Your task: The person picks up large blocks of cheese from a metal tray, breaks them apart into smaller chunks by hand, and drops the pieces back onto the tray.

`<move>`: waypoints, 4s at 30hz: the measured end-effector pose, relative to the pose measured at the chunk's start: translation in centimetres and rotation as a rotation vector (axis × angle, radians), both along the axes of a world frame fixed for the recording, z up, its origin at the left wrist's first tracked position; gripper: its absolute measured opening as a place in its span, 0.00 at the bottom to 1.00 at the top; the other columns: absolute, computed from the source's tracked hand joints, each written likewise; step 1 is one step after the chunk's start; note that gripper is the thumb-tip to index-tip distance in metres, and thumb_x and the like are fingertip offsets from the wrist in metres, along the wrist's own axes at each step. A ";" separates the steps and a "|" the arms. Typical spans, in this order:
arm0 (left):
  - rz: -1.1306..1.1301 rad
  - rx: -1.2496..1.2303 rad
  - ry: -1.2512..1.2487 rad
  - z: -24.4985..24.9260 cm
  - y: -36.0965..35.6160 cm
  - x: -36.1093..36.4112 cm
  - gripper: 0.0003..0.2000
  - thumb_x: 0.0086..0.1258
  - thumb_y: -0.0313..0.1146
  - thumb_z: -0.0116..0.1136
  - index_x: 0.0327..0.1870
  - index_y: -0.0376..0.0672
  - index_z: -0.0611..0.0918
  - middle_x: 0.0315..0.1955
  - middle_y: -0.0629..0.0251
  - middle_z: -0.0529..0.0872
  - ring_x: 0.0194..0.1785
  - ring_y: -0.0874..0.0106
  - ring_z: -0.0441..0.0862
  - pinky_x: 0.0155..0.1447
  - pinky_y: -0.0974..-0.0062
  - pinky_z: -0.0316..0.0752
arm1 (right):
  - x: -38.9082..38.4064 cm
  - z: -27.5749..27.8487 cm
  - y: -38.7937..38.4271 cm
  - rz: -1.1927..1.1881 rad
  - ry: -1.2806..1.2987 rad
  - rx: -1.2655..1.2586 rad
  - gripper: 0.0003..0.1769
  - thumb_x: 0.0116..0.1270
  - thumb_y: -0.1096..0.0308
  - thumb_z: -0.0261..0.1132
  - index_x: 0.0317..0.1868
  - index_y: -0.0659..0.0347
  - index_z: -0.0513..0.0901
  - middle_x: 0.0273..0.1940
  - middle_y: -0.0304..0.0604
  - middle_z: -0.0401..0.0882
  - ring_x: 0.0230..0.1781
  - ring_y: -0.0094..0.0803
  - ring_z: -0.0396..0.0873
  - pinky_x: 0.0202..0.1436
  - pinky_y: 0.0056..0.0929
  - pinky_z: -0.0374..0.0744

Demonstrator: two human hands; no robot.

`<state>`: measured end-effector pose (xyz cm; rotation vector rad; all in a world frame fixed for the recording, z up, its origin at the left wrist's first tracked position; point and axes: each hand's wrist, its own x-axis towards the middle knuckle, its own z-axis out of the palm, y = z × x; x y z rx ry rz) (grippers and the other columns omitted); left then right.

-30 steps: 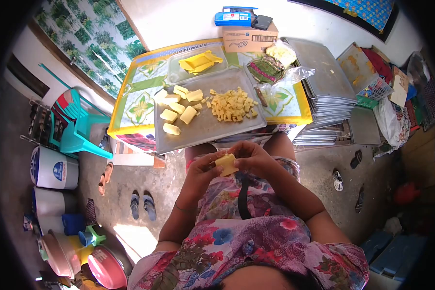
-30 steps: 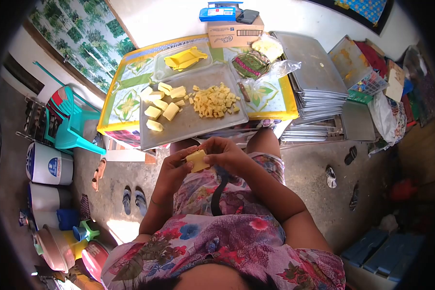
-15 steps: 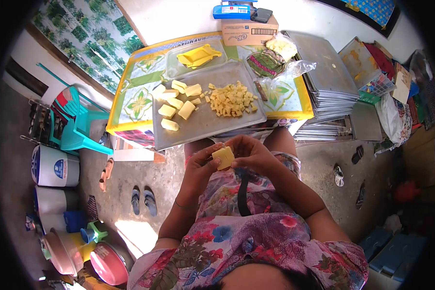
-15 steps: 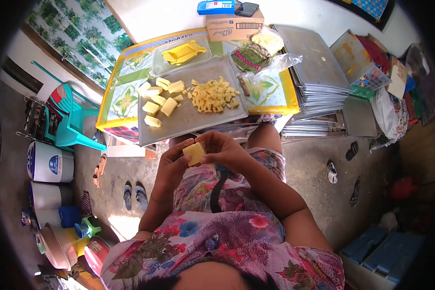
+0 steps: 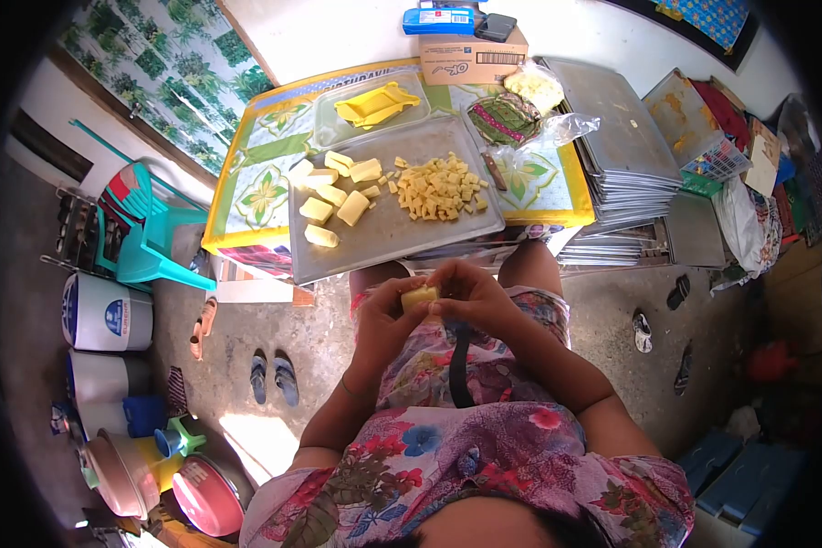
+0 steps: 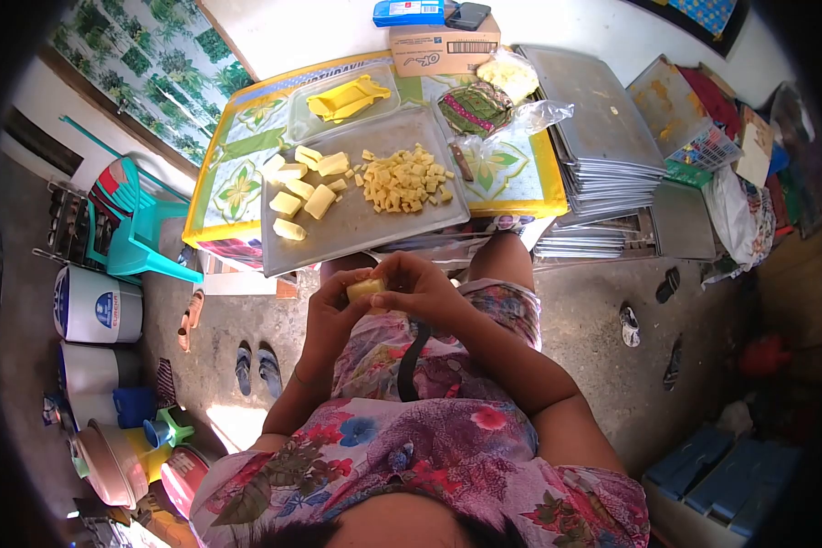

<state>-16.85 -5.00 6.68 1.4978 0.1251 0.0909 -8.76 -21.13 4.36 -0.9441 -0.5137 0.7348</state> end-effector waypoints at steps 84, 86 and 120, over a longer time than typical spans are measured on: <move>-0.028 -0.066 0.005 -0.4 0.2 0.3 0.17 0.62 0.25 0.61 0.51 0.35 0.75 0.44 0.63 0.80 0.46 0.77 0.78 0.50 0.79 0.76 | -0.2 0.5 -0.4 0.029 0.073 0.022 0.26 0.56 0.82 0.66 0.56 0.64 0.70 0.50 0.44 0.76 0.50 0.29 0.77 0.55 0.29 0.77; -0.030 -0.065 0.015 -0.3 0.2 0.3 0.17 0.62 0.25 0.61 0.52 0.35 0.75 0.44 0.63 0.80 0.46 0.77 0.78 0.49 0.79 0.76 | 0.0 0.5 -0.5 0.044 0.105 0.023 0.24 0.59 0.80 0.64 0.56 0.65 0.70 0.49 0.45 0.76 0.49 0.30 0.78 0.54 0.31 0.78; -0.026 -0.342 0.131 -1.1 1.3 1.8 0.18 0.63 0.24 0.58 0.56 0.33 0.75 0.45 0.59 0.83 0.47 0.74 0.80 0.53 0.76 0.75 | 2.4 -0.8 -0.3 -0.017 0.132 -0.151 0.23 0.56 0.75 0.70 0.52 0.64 0.73 0.43 0.41 0.79 0.42 0.25 0.78 0.45 0.25 0.79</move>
